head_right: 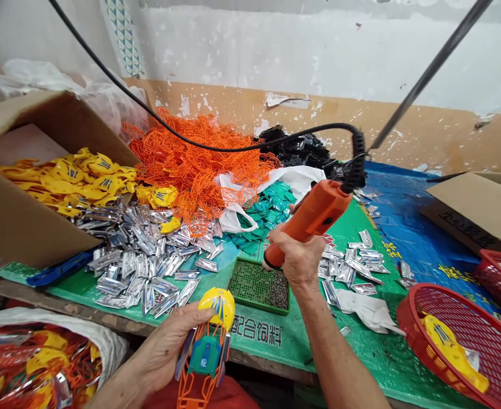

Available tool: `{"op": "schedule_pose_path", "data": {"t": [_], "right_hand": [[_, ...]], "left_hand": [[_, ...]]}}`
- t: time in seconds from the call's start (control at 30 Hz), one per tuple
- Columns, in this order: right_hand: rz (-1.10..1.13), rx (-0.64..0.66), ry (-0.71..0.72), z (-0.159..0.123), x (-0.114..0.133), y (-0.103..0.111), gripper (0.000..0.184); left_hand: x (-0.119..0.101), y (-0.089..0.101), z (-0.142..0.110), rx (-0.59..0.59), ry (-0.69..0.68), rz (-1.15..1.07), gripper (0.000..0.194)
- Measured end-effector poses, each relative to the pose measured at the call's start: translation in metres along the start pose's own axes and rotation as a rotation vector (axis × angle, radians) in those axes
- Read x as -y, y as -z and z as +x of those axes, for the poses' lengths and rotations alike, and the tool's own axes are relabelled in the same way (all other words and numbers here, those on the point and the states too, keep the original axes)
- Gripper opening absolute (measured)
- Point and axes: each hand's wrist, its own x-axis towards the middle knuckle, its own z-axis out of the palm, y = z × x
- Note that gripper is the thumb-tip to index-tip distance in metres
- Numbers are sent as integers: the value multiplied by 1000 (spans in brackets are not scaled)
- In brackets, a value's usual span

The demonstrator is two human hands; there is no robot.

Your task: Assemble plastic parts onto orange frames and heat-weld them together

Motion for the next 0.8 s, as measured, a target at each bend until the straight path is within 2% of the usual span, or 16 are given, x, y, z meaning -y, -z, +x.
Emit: {"op": "schedule_pose_path", "data": {"t": [0.2,0.37,0.53,0.8], "right_hand": [[205,107,-33,-15,40,-8,39],[302,209,-79,-43,61,-19,39],[342,263,-117,-59,62,-27,39],[349,283,-117,-63,51,-29,42]], "left_hand": [[-1,-7,-3,-19,3,-25,28],[1,-9,-3,-40,-31,-43,21],[2,-7,-2,-29,-25,-97,19],[2,-8,-1,-1,-29,-137,13]]}}
